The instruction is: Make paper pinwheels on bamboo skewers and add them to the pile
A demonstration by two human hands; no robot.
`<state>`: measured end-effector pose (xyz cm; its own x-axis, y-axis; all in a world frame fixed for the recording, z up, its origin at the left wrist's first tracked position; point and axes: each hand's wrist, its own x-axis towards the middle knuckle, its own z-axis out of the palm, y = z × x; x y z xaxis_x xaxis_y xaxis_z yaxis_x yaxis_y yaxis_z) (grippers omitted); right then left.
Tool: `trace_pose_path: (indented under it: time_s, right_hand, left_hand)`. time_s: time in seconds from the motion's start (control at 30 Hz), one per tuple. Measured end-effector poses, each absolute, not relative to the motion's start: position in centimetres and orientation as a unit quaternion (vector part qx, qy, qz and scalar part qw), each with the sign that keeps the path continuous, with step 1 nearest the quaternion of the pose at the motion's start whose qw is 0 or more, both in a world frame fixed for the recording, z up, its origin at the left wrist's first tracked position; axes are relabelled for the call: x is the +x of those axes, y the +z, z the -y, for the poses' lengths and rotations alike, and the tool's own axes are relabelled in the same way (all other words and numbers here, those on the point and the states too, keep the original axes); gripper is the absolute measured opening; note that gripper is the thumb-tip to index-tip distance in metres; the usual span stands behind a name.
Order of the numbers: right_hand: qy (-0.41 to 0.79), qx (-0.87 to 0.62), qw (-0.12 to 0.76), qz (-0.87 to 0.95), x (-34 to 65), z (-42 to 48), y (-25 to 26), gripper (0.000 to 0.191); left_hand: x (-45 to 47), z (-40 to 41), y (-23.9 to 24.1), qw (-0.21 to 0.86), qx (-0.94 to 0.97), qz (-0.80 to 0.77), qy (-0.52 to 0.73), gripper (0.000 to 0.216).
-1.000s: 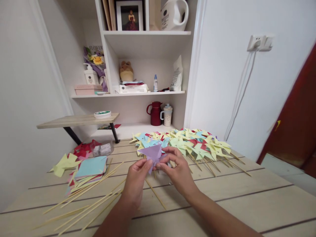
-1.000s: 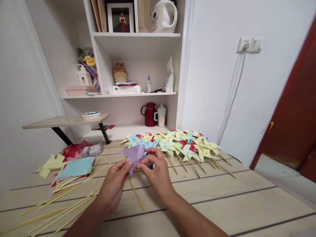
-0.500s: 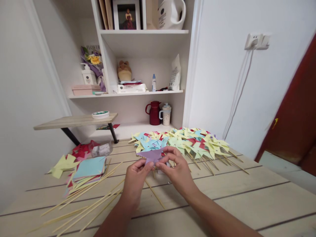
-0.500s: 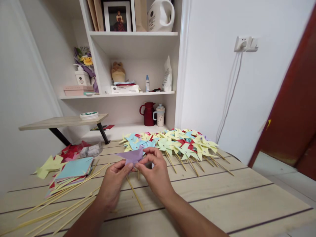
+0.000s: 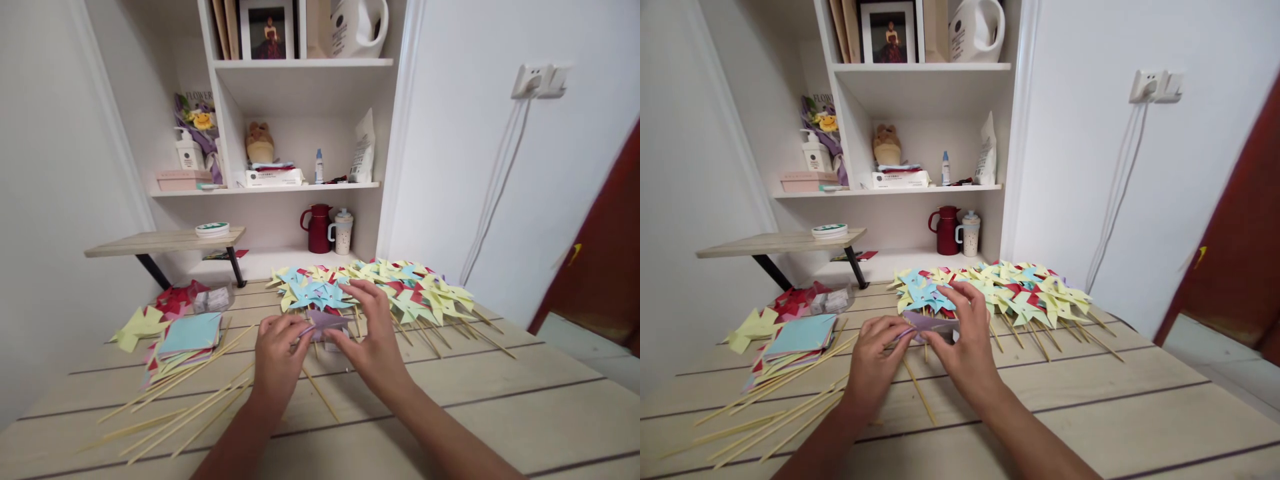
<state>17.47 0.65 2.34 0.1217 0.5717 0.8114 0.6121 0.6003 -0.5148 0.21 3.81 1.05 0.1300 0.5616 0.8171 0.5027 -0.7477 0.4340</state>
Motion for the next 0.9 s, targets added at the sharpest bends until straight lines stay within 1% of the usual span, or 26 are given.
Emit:
trace_pose_path:
  time_s: [0.07,0.13,0.3,0.47,0.6,0.63,0.73,0.8,0.83,0.9]
  right_hand:
    - [-0.043,-0.451,0.573,0.684,17.7,-0.6,2.4,0.059]
    - [-0.057,-0.452,0.548,0.701,17.9,-0.6,2.4,0.057]
    - [-0.088,-0.447,0.529,0.716,18.2,-0.9,2.4,0.037]
    - [-0.12,-0.45,0.52,0.716,18.3,-1.1,2.5,0.029]
    - [-0.112,-0.439,0.512,0.73,18.2,-0.9,2.6,0.015]
    - [-0.102,-0.435,0.513,0.733,18.1,-0.8,2.7,0.014]
    - [-0.031,-0.435,0.535,0.724,17.9,-0.6,2.9,0.013]
    - [0.071,-0.45,0.563,0.689,17.8,-0.6,3.0,0.007]
    - [0.143,-0.46,0.58,0.657,17.8,-0.7,3.0,0.004]
    - [0.306,-0.466,0.611,0.562,17.9,-0.9,3.0,0.014]
  left_hand:
    - [-0.2,-3.8,1.2,-0.034,0.758,-0.339,0.556,0.012]
    - [-0.6,-3.8,1.5,-0.08,0.758,-0.328,0.558,0.013]
    - [-1.1,-3.6,1.9,-0.171,0.782,-0.305,0.516,0.017]
    - [-0.6,-3.0,2.3,-0.217,0.805,-0.289,0.471,0.018]
    - [-0.1,-2.5,2.4,-0.216,0.812,-0.281,0.464,0.019]
    - [-0.1,-2.5,2.3,-0.211,0.813,-0.28,0.465,0.019]
    - [0.2,-2.3,2.0,-0.176,0.808,-0.282,0.487,0.017]
    - [0.4,-2.4,1.8,-0.117,0.78,-0.305,0.534,0.017]
    - [0.5,-2.4,1.7,-0.068,0.755,-0.324,0.567,0.024]
    - [0.7,-2.7,1.5,0.07,0.68,-0.368,0.63,0.044]
